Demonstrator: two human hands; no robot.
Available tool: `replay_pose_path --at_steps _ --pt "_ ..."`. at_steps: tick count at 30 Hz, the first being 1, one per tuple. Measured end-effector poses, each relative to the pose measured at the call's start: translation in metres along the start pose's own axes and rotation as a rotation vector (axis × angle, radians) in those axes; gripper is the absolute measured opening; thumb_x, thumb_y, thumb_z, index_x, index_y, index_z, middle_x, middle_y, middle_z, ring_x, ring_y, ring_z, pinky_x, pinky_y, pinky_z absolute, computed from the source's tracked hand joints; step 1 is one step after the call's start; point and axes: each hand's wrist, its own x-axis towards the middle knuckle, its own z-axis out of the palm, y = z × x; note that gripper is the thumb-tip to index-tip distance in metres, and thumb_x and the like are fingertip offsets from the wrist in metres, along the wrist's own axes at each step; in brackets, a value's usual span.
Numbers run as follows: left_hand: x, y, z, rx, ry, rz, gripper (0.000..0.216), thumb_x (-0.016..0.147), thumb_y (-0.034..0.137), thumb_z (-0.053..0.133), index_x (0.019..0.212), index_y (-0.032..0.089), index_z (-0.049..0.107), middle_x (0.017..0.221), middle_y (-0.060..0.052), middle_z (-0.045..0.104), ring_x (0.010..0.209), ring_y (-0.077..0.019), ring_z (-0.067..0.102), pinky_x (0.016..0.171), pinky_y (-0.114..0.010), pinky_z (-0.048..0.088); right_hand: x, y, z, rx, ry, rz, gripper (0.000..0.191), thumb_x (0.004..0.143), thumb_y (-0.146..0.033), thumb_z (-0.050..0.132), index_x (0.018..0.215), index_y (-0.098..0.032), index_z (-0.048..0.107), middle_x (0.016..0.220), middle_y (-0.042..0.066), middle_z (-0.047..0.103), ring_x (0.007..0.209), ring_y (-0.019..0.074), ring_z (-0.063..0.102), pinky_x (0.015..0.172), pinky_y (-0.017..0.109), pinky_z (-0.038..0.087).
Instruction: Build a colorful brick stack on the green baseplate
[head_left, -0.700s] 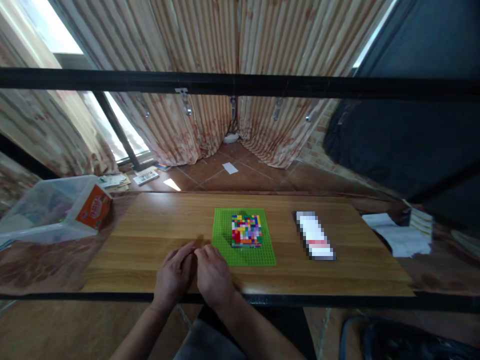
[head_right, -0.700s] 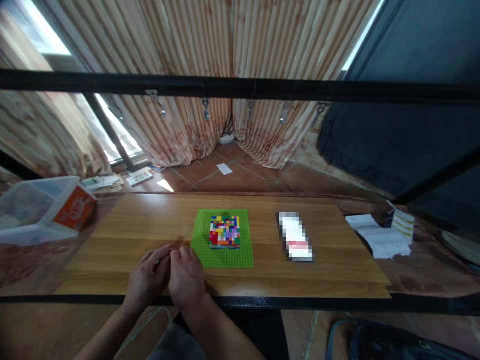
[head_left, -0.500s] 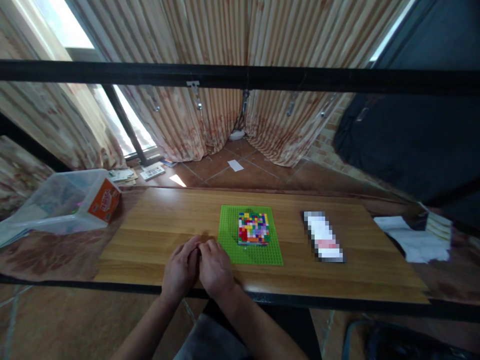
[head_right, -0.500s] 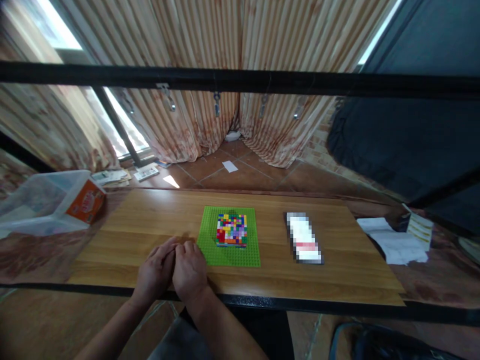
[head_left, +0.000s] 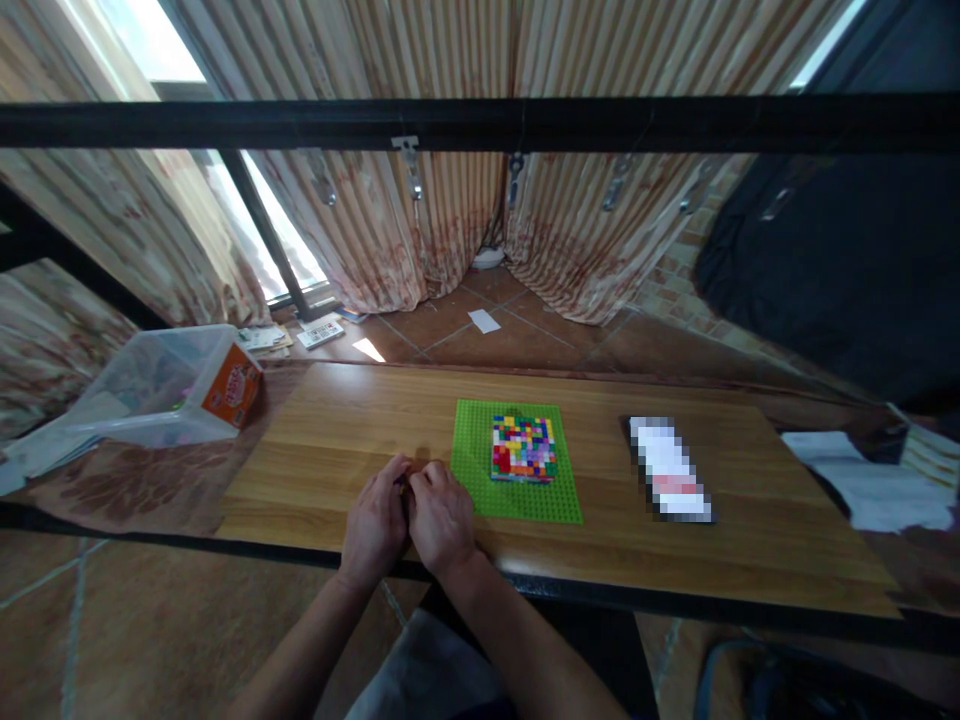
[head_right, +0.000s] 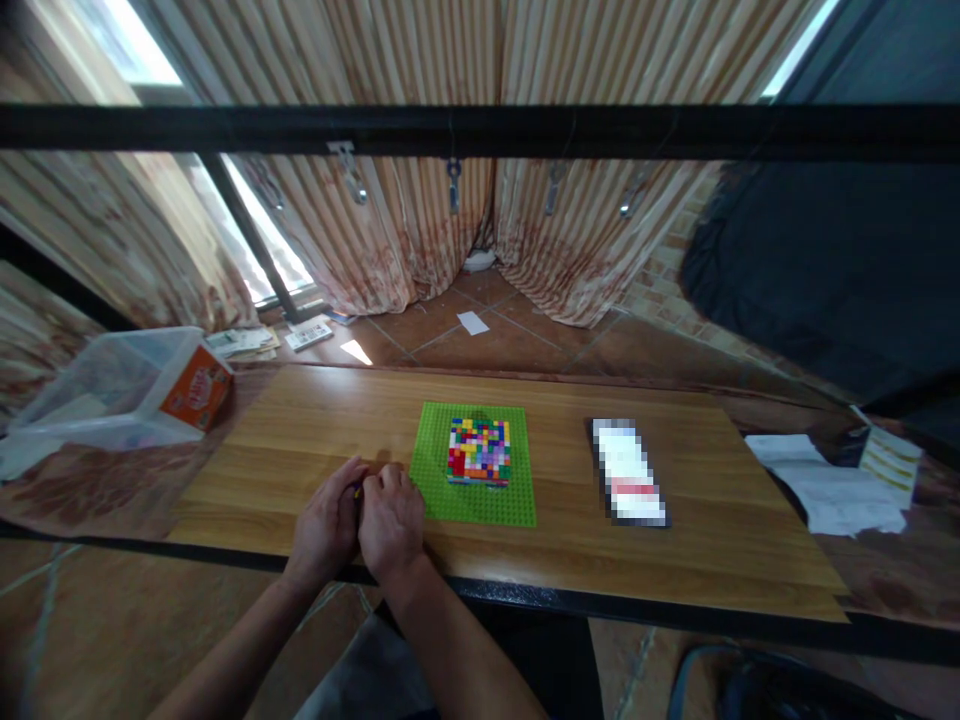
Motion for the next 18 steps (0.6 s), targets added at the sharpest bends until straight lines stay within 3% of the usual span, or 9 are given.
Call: replay_pose_path --at_steps 10,18 --pt "0.001 0.005 -0.003 -0.014 -0.002 -0.001 0.036 0.094 0.024 0.037 0.125 0.017 0.053 0.114 -0.009 0.068 0.108 -0.0222 0.062 0.096 -0.041 0.051 -0.002 0.011 0.004 0.134 0.035 -0.005 0.021 0.094 -0.018 0.044 0.088 -0.022 0.064 0.093 0.004 0.062 0.089 0.0162 0.058 0.079 0.029 0.044" --pt "-0.002 0.006 -0.002 -0.071 0.013 -0.017 0.034 0.095 0.023 0.036 0.123 0.017 0.055 0.12 -0.01 0.065 0.113 -0.0219 0.06 0.1 -0.043 0.049 -0.029 0.029 -0.025 0.55 0.21 -0.009 0.026 0.092 -0.02 0.043 0.101 -0.019 0.067 0.097 0.006 0.069 0.091 0.016 0.063 0.083 0.029 0.048"
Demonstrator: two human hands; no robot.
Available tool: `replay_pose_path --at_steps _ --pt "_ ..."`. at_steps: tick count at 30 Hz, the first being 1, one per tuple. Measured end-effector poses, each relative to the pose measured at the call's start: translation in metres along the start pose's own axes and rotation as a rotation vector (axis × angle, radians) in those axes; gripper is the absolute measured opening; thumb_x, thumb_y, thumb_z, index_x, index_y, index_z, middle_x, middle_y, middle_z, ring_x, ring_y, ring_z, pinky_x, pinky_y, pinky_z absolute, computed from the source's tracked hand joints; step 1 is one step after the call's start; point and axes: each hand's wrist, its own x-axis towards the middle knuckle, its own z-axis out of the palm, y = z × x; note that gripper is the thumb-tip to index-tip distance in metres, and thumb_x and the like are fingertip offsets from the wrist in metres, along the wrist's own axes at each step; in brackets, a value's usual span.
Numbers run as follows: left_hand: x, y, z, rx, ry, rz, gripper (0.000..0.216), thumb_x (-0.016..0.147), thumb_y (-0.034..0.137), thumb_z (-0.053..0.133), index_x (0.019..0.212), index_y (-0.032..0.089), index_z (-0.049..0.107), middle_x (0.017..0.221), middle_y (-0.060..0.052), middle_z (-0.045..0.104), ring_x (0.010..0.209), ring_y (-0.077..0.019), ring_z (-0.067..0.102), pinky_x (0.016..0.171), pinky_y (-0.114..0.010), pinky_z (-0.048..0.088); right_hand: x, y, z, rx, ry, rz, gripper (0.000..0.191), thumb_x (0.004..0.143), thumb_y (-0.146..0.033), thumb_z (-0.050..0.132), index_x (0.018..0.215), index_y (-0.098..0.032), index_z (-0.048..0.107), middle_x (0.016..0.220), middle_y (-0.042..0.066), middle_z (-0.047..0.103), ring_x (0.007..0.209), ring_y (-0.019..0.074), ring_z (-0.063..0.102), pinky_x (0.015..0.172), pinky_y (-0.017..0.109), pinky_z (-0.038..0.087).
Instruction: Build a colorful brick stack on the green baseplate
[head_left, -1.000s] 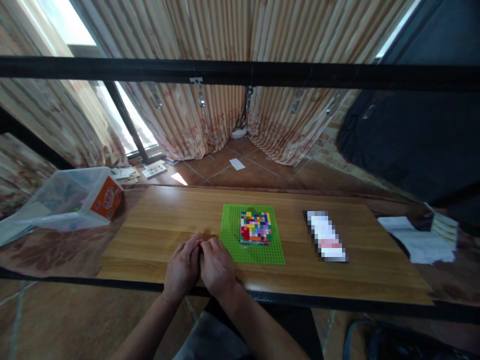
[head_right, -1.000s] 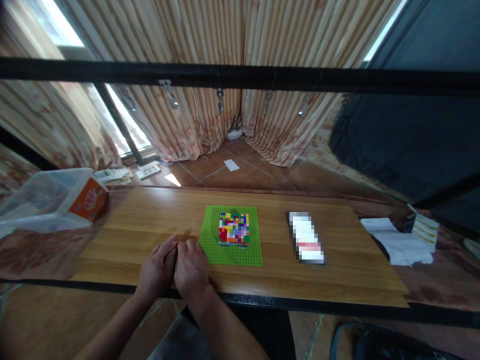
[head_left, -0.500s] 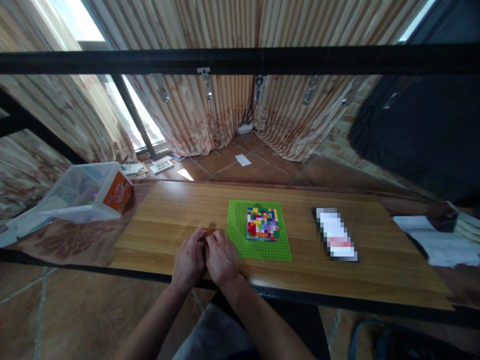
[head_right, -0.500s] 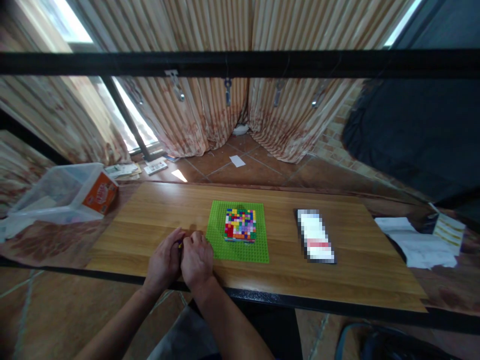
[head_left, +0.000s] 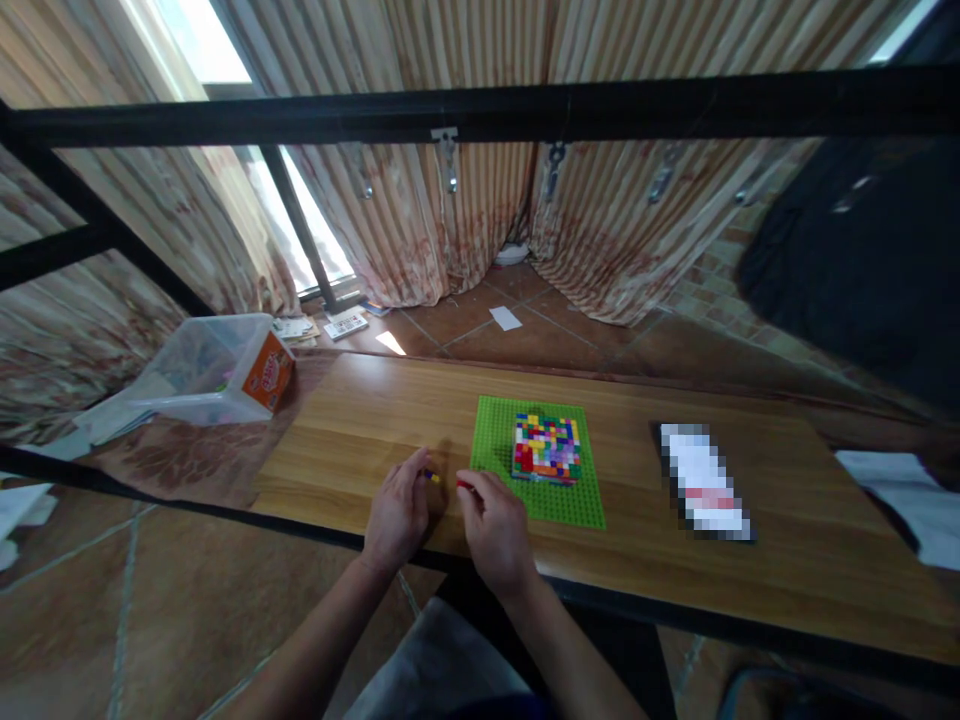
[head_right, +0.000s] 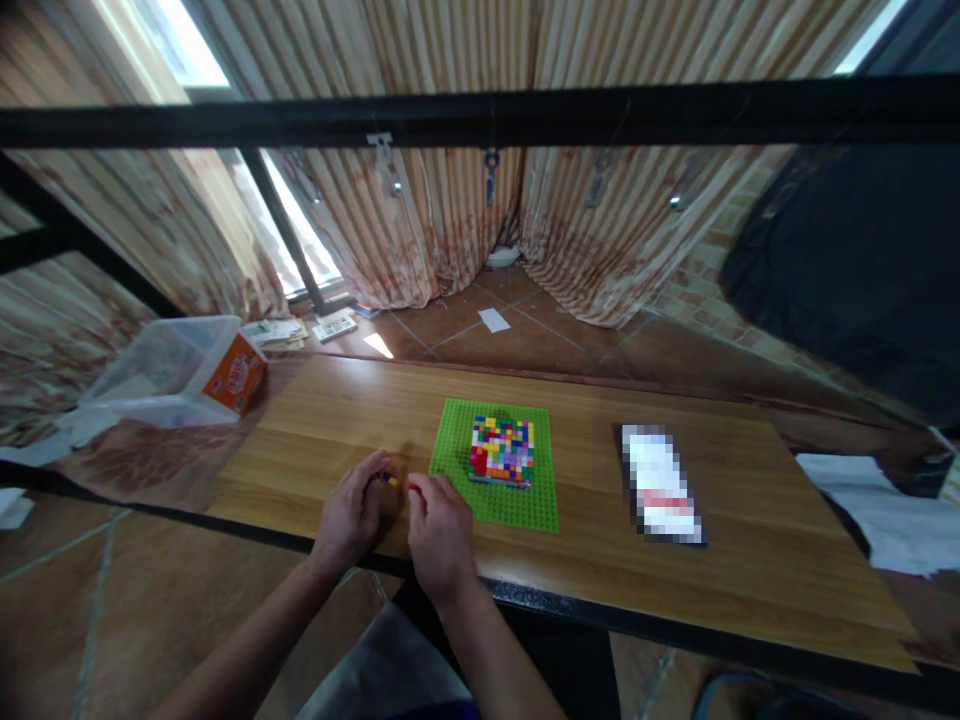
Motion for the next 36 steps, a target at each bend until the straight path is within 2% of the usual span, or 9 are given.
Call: replay_pose_path --at_steps 6,9,11,14,19,23,27,31,36 --pt "-0.005 -0.004 -0.004 -0.287 0.102 -0.125 0.043 0.088 0.015 0.039 0.13 0.017 0.048 0.127 -0.012 0.061 0.117 -0.022 0.058 0.103 -0.044 0.047 -0.029 0.017 -0.046 0.214 0.184 0.288 0.026 0.085 -0.041 0.058 0.095 -0.022 0.071 0.099 0.006 0.072 0.092 0.0194 0.065 0.084 0.034 0.05" --pt "-0.006 -0.011 -0.008 -0.456 0.199 -0.216 0.051 0.083 0.013 0.038 0.133 0.017 0.044 0.128 -0.012 0.06 0.118 -0.0214 0.058 0.105 -0.045 0.045 -0.035 0.026 -0.062 0.273 0.245 0.44 0.032 0.079 -0.046 0.064 0.098 -0.022 0.072 0.091 0.005 0.073 0.08 0.0184 0.065 0.077 0.034 0.051" --pt "-0.006 -0.013 -0.011 -0.479 0.21 -0.263 0.054 0.079 0.012 0.037 0.133 0.018 0.043 0.13 -0.012 0.058 0.12 -0.0217 0.056 0.105 -0.045 0.045 -0.036 0.032 -0.069 0.299 0.278 0.488 0.034 0.076 -0.046 0.067 0.099 -0.022 0.073 0.087 0.005 0.073 0.075 0.0171 0.064 0.072 0.033 0.05" --pt "-0.007 -0.011 -0.017 -0.375 0.117 -0.243 0.06 0.074 0.012 0.042 0.134 0.02 0.042 0.135 -0.011 0.054 0.126 -0.023 0.051 0.106 -0.046 0.044 -0.035 0.039 -0.074 0.365 0.313 0.504 0.037 0.073 -0.045 0.07 0.1 -0.02 0.073 0.084 0.005 0.072 0.07 0.0155 0.063 0.066 0.03 0.049" --pt "-0.005 0.004 -0.017 -0.044 -0.105 0.012 0.064 0.076 0.019 0.057 0.137 0.018 0.04 0.14 -0.014 0.047 0.132 -0.03 0.043 0.11 -0.051 0.036 -0.027 0.039 -0.081 0.466 0.396 0.488 0.039 0.071 -0.044 0.072 0.102 -0.019 0.072 0.091 0.006 0.071 0.071 0.0139 0.062 0.062 0.028 0.049" --pt "-0.002 0.008 -0.009 0.131 -0.109 0.045 0.057 0.083 0.032 0.061 0.135 0.019 0.042 0.134 -0.014 0.053 0.125 -0.0309 0.049 0.104 -0.051 0.04 -0.017 0.035 -0.084 0.498 0.437 0.472 0.036 0.071 -0.041 0.073 0.099 -0.019 0.071 0.086 0.005 0.07 0.069 0.0129 0.06 0.061 0.028 0.049" --pt "0.0 0.006 -0.005 0.178 -0.096 0.072 0.053 0.084 0.035 0.06 0.133 0.02 0.045 0.13 -0.014 0.056 0.121 -0.0305 0.052 0.102 -0.05 0.041 -0.013 0.033 -0.083 0.546 0.454 0.439 0.034 0.072 -0.041 0.073 0.098 -0.02 0.072 0.085 0.005 0.07 0.069 0.0125 0.06 0.061 0.027 0.049" --pt "0.0 0.006 -0.006 0.188 -0.085 0.094 0.048 0.085 0.034 0.059 0.129 0.02 0.048 0.13 -0.012 0.057 0.119 -0.0298 0.053 0.102 -0.048 0.041 -0.013 0.026 -0.083 0.741 0.438 0.471 0.032 0.069 -0.039 0.076 0.097 -0.023 0.074 0.088 0.005 0.07 0.068 0.0108 0.058 0.06 0.026 0.05" --pt "0.001 0.007 -0.006 0.19 -0.081 0.114 0.044 0.085 0.034 0.058 0.126 0.021 0.05 0.13 -0.012 0.057 0.119 -0.0296 0.053 0.101 -0.047 0.041 -0.013 0.018 -0.088 0.933 0.355 0.542 0.029 0.066 -0.037 0.078 0.093 -0.026 0.075 0.081 0.001 0.066 0.067 0.0094 0.057 0.059 0.024 0.05"
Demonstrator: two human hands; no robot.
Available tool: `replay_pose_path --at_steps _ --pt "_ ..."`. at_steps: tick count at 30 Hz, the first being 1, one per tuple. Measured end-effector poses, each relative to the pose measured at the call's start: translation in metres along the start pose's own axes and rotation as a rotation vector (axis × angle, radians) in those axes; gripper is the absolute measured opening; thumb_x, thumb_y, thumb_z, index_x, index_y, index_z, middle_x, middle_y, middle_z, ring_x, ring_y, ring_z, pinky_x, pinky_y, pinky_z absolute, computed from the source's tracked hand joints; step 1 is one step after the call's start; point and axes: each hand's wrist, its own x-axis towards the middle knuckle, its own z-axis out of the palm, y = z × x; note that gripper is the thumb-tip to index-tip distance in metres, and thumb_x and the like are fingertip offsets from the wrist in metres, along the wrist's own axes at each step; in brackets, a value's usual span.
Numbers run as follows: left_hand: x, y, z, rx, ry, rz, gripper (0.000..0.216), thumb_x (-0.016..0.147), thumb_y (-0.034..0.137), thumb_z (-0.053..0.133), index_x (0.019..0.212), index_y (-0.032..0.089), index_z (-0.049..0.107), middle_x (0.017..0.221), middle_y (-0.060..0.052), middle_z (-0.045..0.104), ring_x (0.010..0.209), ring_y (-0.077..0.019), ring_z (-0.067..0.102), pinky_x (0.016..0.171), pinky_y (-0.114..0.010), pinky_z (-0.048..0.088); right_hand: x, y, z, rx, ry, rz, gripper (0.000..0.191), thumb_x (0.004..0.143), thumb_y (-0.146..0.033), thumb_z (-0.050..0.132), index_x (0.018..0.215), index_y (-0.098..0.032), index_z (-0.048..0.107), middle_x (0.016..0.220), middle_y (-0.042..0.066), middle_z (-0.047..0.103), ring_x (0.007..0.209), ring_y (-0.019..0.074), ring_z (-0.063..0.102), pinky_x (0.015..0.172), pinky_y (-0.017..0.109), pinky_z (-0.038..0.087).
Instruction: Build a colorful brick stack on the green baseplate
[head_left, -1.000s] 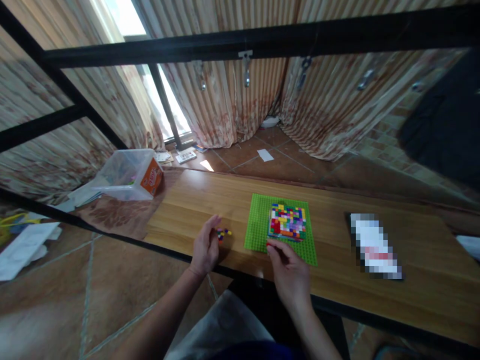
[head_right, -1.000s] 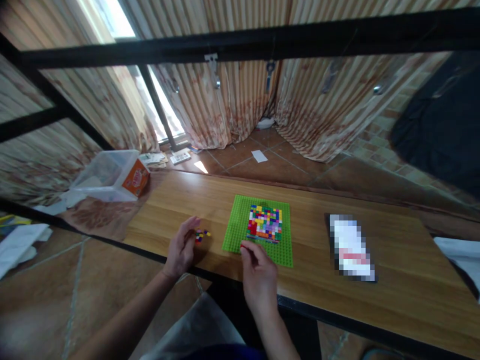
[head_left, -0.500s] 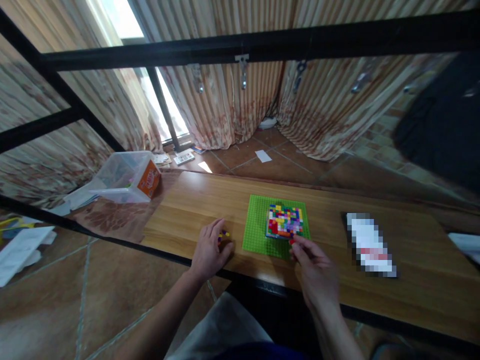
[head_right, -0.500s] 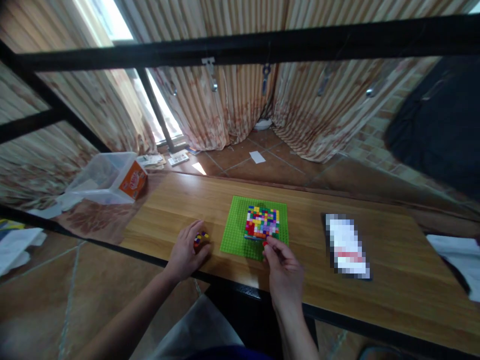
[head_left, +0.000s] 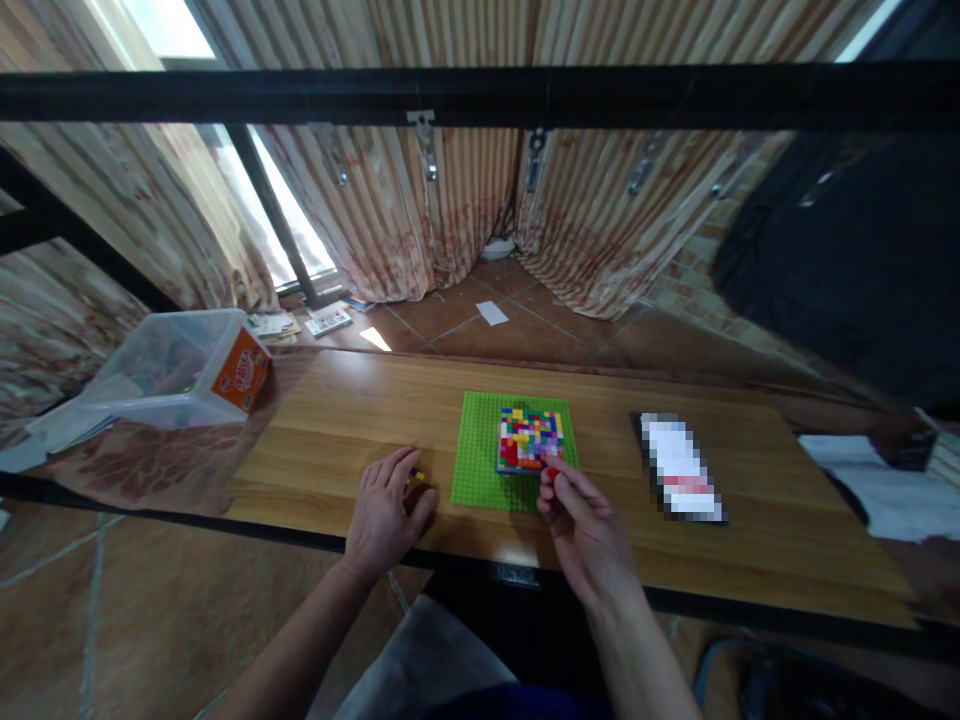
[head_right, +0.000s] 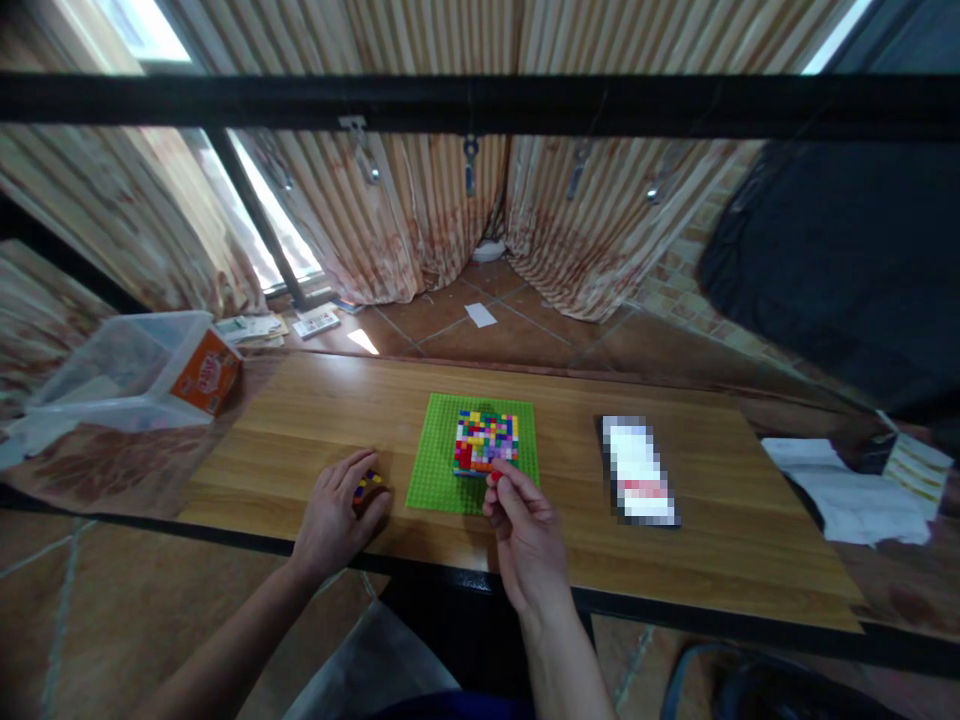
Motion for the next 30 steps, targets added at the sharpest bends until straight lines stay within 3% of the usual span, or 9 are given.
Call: replay_pose_path --at_steps 5,9,12,18,30 --pt "0.0 0.001 -0.001 0.017 -0.006 0.009 0.042 0.086 0.034 0.058 0.125 0.019 0.05 0.129 -0.011 0.058 0.119 -0.0283 0.053 0.102 -0.046 0.041 0.003 0.001 -0.001 -0.064 0.01 -0.036 0.031 0.068 -0.039 0.076 0.095 -0.024 0.073 0.079 0.001 0.067 0.064 0.0095 0.056 0.058 0.025 0.049" --pt "0.0 0.002 -0.002 0.024 -0.005 0.015 0.041 0.087 0.034 0.057 0.125 0.02 0.05 0.129 -0.011 0.058 0.119 -0.028 0.053 0.101 -0.046 0.041 0.013 0.001 0.003 -0.439 0.088 -0.291 0.029 0.074 -0.041 0.069 0.094 -0.02 0.071 0.088 0.005 0.071 0.072 0.0143 0.061 0.067 0.031 0.051" --pt "0.0 0.002 -0.002 0.028 -0.007 0.017 0.041 0.087 0.034 0.057 0.124 0.019 0.05 0.129 -0.011 0.058 0.119 -0.0278 0.053 0.101 -0.046 0.041 0.023 -0.002 0.011 -0.786 0.06 -0.467 0.025 0.081 -0.039 0.06 0.095 -0.021 0.07 0.094 0.006 0.072 0.08 0.0171 0.064 0.077 0.034 0.05" --pt "0.0 0.002 -0.001 0.031 -0.005 0.025 0.04 0.087 0.033 0.058 0.124 0.019 0.05 0.129 -0.011 0.058 0.119 -0.0277 0.053 0.101 -0.046 0.041 0.035 -0.002 0.027 -1.21 0.032 -0.631 0.024 0.088 -0.034 0.05 0.092 -0.022 0.07 0.096 0.005 0.072 0.083 0.0188 0.064 0.077 0.033 0.046" --pt "-0.002 0.002 -0.002 0.037 -0.006 0.031 0.04 0.086 0.031 0.058 0.124 0.019 0.05 0.13 -0.01 0.057 0.119 -0.0279 0.052 0.102 -0.047 0.041 0.04 0.007 0.026 -1.186 0.021 -0.757 0.025 0.09 -0.035 0.05 0.085 -0.02 0.07 0.088 0.005 0.073 0.08 0.019 0.065 0.076 0.032 0.047"
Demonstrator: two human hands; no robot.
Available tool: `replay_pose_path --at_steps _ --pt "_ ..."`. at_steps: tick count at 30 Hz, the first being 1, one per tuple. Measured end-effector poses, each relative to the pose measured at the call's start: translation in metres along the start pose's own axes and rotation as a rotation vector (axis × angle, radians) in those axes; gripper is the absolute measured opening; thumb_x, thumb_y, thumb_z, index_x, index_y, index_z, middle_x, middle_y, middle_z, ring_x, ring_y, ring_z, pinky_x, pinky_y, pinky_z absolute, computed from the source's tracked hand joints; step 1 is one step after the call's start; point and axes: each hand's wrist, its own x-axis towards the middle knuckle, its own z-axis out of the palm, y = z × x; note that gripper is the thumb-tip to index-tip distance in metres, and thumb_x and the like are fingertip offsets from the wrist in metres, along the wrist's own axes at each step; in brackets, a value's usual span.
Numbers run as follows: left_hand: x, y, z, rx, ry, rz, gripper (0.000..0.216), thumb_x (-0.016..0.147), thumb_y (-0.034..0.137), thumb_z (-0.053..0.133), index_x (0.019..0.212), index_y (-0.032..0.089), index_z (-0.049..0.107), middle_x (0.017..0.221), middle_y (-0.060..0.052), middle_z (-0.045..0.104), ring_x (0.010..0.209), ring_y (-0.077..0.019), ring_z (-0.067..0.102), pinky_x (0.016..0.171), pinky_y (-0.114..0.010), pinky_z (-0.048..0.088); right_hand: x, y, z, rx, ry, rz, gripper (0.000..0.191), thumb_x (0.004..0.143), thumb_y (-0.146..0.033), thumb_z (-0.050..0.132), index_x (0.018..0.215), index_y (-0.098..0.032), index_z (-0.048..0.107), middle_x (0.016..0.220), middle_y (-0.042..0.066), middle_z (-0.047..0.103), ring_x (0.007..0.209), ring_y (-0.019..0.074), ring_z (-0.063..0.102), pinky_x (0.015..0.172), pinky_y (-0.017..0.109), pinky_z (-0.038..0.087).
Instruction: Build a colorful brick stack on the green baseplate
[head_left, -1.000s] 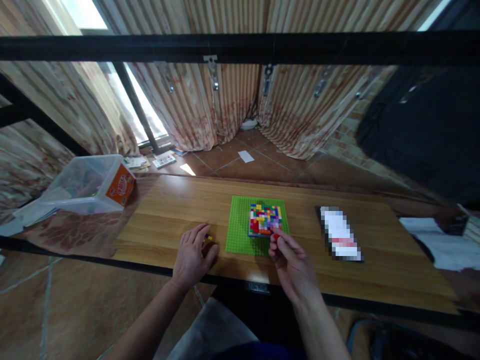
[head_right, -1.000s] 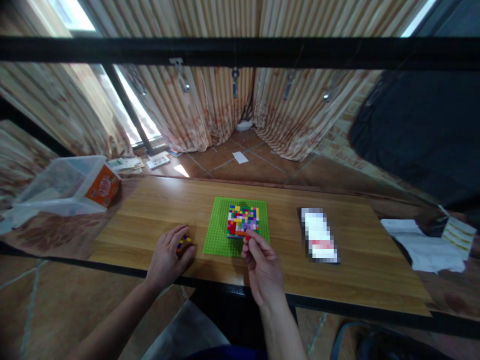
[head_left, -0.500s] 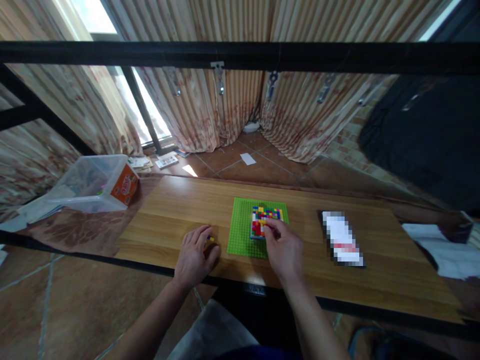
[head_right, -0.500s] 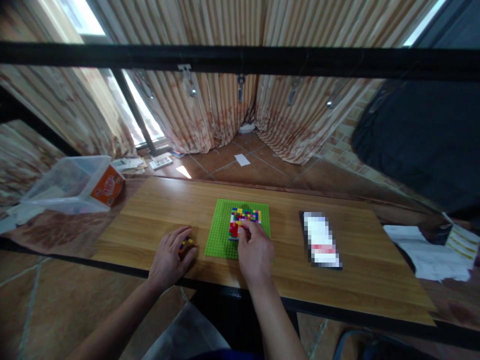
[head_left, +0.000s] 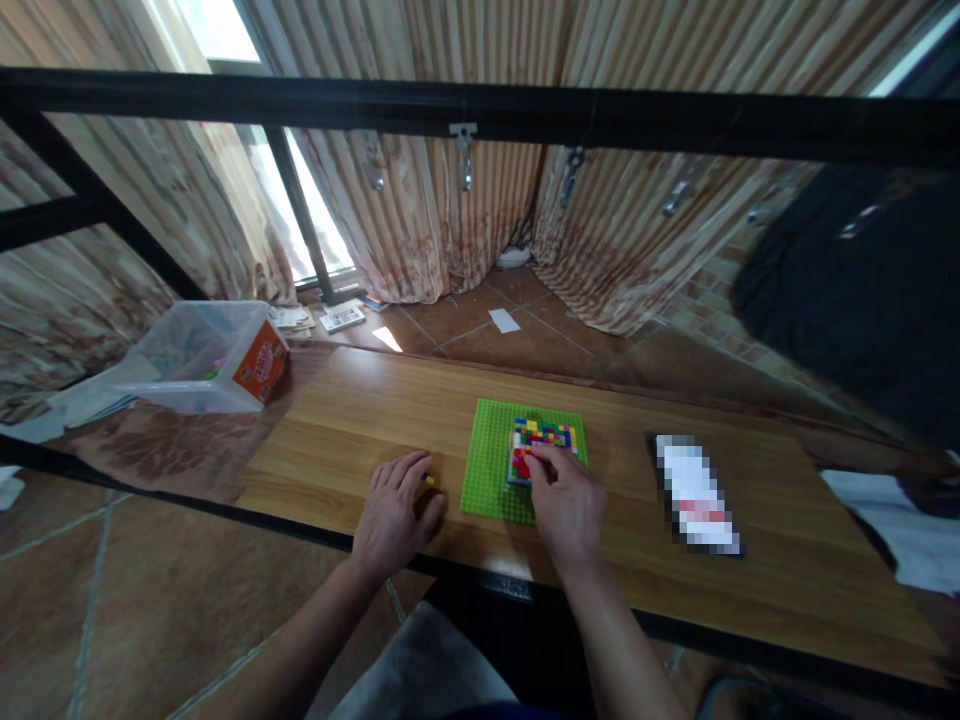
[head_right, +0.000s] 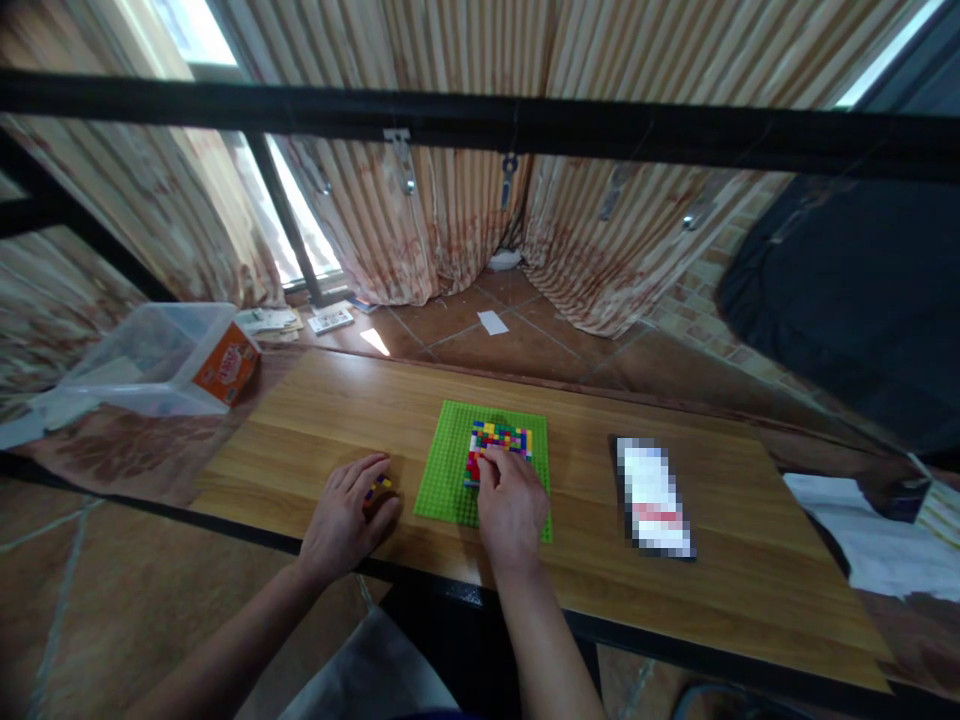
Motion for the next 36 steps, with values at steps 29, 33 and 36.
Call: replay_pose_path --at_steps 29,33,36 --pt "0.0003 0.0028 -0.0012 -0.003 0.028 -0.006 0.043 0.083 0.029 0.06 0.124 0.019 0.053 0.128 -0.011 0.059 0.118 -0.0279 0.053 0.101 -0.047 0.043 -0.0068 0.0038 0.0002 0.012 0.043 -0.101 0.029 0.093 -0.025 0.045 0.095 -0.016 0.072 0.098 0.009 0.072 0.091 0.0183 0.065 0.086 0.034 0.05" --pt "0.0001 0.0024 -0.0013 -0.011 0.017 0.0 0.043 0.085 0.029 0.059 0.125 0.019 0.051 0.129 -0.011 0.058 0.118 -0.028 0.052 0.102 -0.048 0.042 -0.0077 0.0047 0.0014 0.003 0.037 -0.136 0.03 0.093 -0.022 0.042 0.097 -0.017 0.071 0.097 0.009 0.07 0.092 0.018 0.064 0.085 0.033 0.05" --pt "-0.0002 0.0015 -0.0005 -0.017 0.012 0.0 0.042 0.086 0.029 0.058 0.126 0.019 0.05 0.13 -0.011 0.057 0.119 -0.0284 0.051 0.102 -0.048 0.04 -0.0084 0.0049 0.0026 -0.007 0.028 -0.164 0.031 0.093 -0.021 0.041 0.1 -0.018 0.071 0.097 0.008 0.069 0.092 0.0178 0.062 0.085 0.033 0.05"
